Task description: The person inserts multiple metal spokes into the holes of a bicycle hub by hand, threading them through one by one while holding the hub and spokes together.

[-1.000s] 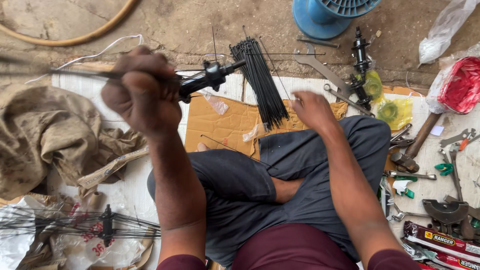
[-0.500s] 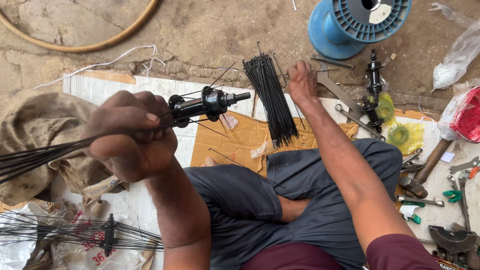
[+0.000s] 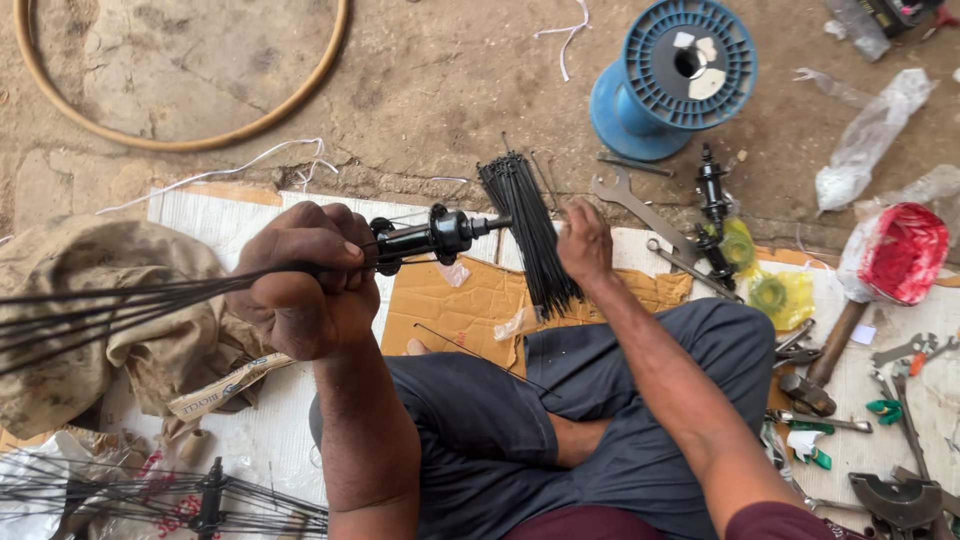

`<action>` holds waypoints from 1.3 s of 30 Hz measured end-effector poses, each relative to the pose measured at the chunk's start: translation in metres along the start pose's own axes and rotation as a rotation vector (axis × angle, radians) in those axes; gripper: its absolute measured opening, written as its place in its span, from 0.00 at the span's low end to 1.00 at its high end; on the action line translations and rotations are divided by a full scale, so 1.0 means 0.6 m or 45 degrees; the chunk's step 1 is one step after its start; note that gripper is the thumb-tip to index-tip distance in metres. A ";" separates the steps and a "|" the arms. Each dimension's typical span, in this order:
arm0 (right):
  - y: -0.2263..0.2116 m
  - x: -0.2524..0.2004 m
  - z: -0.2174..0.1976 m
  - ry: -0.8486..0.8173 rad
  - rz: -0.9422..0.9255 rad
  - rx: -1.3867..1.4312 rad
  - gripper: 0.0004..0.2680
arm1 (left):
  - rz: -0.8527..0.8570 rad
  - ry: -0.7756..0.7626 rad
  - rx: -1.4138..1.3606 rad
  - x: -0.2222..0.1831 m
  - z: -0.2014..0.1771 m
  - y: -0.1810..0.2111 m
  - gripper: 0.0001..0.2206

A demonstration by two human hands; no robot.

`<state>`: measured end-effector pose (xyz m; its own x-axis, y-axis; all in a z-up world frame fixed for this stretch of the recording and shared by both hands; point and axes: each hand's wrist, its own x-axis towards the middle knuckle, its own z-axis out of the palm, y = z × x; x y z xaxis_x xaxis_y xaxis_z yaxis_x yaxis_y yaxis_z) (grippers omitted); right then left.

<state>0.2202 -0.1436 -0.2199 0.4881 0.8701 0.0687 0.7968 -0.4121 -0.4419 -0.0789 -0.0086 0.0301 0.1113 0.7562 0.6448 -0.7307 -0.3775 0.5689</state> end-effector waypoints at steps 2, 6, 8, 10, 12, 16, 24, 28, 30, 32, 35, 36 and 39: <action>-0.003 0.000 0.011 -0.084 0.133 -0.026 0.15 | 0.021 -0.032 -0.020 -0.001 0.006 -0.005 0.26; -0.004 -0.015 0.055 -0.108 -0.017 -0.098 0.19 | 0.019 -0.093 -0.109 0.000 0.016 -0.029 0.25; -0.002 -0.007 0.075 -0.060 0.026 -0.052 0.18 | -0.034 -0.087 -0.144 -0.009 0.029 -0.035 0.25; -0.001 0.015 0.094 0.073 0.054 0.009 0.19 | -0.074 -0.109 -0.161 -0.015 0.039 -0.039 0.25; 0.001 0.038 0.108 -0.038 0.334 0.148 0.20 | -0.112 -0.154 -0.163 -0.020 0.043 -0.039 0.25; 0.020 0.065 0.100 -0.049 0.333 0.294 0.12 | -0.194 -0.148 -0.286 -0.018 0.049 -0.042 0.25; 0.004 0.017 0.045 0.248 0.446 0.488 0.06 | -0.231 -0.094 -0.413 -0.013 0.035 -0.047 0.24; -0.020 0.012 -0.014 0.204 0.548 0.452 0.10 | -0.216 -0.110 -0.412 -0.014 0.039 -0.039 0.25; -0.022 0.003 -0.050 0.304 0.501 0.634 0.10 | -0.217 -0.113 -0.423 -0.013 0.040 -0.035 0.25; -0.022 -0.019 -0.078 0.485 0.340 0.887 0.10 | -0.224 -0.100 -0.451 -0.012 0.040 -0.033 0.25; -0.016 -0.074 -0.100 0.654 0.072 1.035 0.10 | -0.273 -0.065 -0.553 -0.014 0.039 -0.035 0.24; -0.015 -0.088 -0.102 0.567 0.097 0.875 0.10 | -0.294 -0.052 -0.591 -0.014 0.038 -0.035 0.24; -0.009 -0.115 -0.112 0.439 0.343 0.629 0.09 | -0.342 -0.095 -0.711 -0.015 0.041 -0.038 0.25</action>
<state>0.2062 -0.2193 -0.1620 0.7991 0.5836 0.1447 0.4139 -0.3593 -0.8364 -0.0467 -0.0199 0.0238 0.3725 0.7387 0.5617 -0.9101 0.1727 0.3766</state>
